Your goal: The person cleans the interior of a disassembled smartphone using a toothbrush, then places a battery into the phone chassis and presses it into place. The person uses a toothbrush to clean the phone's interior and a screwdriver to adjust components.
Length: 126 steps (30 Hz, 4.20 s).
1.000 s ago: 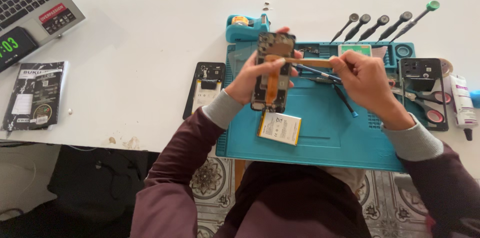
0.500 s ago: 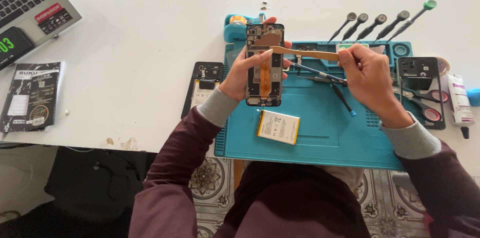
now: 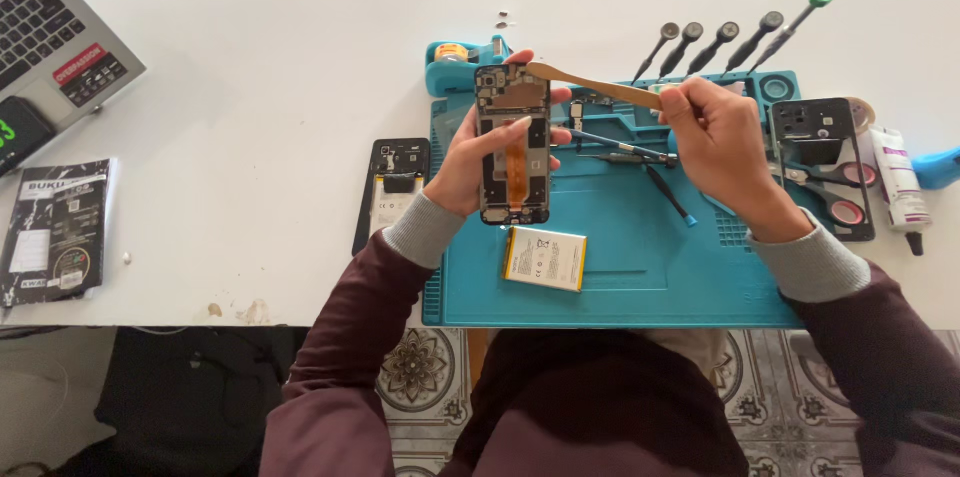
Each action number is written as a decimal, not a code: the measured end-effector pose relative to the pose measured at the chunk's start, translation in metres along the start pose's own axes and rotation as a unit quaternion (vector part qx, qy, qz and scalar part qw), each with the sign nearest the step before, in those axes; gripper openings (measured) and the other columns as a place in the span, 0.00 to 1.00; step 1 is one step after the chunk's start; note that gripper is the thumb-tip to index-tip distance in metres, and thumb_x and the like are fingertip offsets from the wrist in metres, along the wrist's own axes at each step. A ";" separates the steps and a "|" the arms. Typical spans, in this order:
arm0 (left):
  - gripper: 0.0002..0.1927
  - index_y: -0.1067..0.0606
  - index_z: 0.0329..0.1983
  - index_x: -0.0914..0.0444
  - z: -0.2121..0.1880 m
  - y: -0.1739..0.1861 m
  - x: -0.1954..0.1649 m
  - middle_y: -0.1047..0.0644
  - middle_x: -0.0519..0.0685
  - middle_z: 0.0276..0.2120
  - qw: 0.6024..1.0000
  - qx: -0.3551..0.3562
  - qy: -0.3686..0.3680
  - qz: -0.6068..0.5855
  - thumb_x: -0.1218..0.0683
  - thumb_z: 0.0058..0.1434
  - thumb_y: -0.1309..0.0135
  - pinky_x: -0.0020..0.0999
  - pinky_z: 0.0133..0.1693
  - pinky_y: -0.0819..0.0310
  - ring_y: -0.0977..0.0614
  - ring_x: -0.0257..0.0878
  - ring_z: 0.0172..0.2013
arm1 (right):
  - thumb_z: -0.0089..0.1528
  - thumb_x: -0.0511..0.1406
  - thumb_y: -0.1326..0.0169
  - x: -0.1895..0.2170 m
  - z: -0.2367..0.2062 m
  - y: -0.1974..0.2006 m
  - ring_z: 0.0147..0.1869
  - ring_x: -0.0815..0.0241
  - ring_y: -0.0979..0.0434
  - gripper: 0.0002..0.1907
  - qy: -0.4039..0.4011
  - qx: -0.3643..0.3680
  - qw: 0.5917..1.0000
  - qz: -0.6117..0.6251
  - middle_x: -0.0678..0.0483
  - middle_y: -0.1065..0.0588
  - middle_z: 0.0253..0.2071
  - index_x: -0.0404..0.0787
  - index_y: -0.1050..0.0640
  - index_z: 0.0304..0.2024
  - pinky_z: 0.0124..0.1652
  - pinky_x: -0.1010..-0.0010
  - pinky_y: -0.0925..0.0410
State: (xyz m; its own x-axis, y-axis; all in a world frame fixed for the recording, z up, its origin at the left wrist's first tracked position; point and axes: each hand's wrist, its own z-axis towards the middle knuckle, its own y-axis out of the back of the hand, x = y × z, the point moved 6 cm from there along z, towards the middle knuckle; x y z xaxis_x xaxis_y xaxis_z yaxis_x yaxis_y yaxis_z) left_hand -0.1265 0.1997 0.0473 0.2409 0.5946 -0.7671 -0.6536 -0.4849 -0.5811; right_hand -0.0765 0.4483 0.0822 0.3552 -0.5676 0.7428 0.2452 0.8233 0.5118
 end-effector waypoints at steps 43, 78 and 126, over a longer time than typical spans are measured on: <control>0.43 0.48 0.78 0.55 -0.005 -0.011 -0.004 0.30 0.57 0.58 0.992 -0.045 -0.032 0.117 0.56 0.64 0.39 0.49 0.48 0.12 0.16 0.51 0.51 | 0.74 0.41 0.50 0.001 -0.006 -0.011 0.20 0.72 0.44 0.18 0.015 0.055 0.998 -0.010 0.61 0.37 0.17 0.35 0.23 0.33 0.20 0.75 0.51; 0.38 0.44 0.75 0.50 -0.010 0.046 -0.033 0.29 0.54 0.58 0.968 -0.169 -0.184 0.006 0.57 0.64 0.43 0.47 0.46 0.13 0.18 0.49 0.50 | 0.71 0.38 0.48 0.021 -0.014 -0.017 0.16 0.68 0.45 0.19 0.040 0.152 0.987 -0.040 0.55 0.39 0.14 0.34 0.25 0.27 0.18 0.70 0.49; 0.37 0.47 0.79 0.60 -0.009 0.057 -0.017 0.29 0.57 0.56 0.978 -0.108 -0.115 -0.135 0.46 0.72 0.46 0.51 0.64 0.25 0.23 0.53 0.62 | 0.73 0.40 0.51 0.016 -0.011 -0.031 0.19 0.64 0.40 0.18 0.031 0.128 0.990 -0.041 0.54 0.34 0.18 0.33 0.25 0.32 0.21 0.68 0.45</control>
State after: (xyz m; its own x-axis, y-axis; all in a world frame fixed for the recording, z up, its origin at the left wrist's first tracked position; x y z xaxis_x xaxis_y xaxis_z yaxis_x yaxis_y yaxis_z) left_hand -0.1609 0.1564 0.0248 0.1988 0.8363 -0.5109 -0.4154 -0.4003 -0.8169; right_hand -0.0687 0.4136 0.0729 0.4001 -0.6256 0.6697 0.0414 0.7424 0.6687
